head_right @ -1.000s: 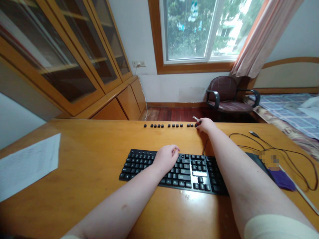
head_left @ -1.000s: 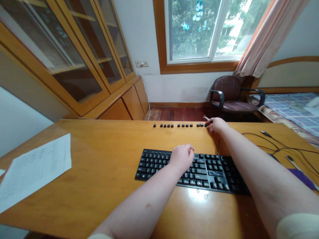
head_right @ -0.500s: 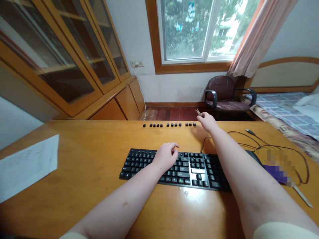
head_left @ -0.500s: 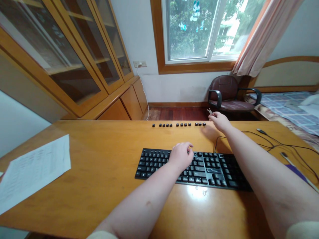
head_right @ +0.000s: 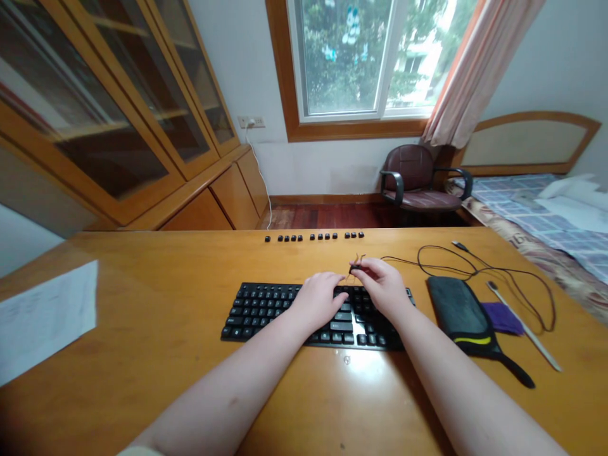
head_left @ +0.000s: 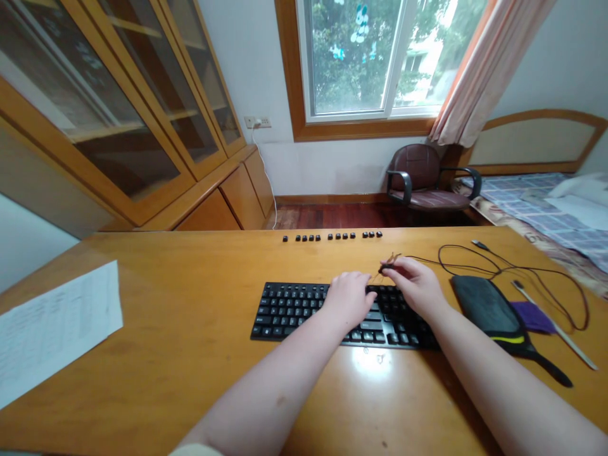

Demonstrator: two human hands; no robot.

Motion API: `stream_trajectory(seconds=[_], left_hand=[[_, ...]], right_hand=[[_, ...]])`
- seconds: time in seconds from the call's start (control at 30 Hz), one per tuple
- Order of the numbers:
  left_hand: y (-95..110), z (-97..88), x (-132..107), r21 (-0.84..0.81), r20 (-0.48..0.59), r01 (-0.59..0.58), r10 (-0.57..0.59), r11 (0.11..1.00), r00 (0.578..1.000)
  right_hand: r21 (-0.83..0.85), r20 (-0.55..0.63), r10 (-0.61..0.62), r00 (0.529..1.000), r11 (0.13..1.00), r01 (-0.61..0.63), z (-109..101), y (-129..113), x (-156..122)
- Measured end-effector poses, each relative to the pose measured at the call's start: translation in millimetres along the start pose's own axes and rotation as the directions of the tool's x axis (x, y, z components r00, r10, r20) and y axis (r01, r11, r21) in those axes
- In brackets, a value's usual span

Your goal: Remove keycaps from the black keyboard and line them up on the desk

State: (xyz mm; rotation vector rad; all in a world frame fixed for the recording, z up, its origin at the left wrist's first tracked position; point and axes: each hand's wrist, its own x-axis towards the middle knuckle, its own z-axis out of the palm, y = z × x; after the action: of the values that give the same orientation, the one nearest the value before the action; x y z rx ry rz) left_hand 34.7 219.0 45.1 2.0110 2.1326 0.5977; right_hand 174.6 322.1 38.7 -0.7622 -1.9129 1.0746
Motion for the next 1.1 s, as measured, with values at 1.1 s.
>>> stream_trajectory(seconds=[1.1], left_hand=[[-1.7,8.9,6.6,-0.001,0.096,0.063,-0.062,0.998,0.993]], right_hand=[[-0.470,0.328,-0.014,0.945,0.865,0.175,1.5,5.6,-6.3]])
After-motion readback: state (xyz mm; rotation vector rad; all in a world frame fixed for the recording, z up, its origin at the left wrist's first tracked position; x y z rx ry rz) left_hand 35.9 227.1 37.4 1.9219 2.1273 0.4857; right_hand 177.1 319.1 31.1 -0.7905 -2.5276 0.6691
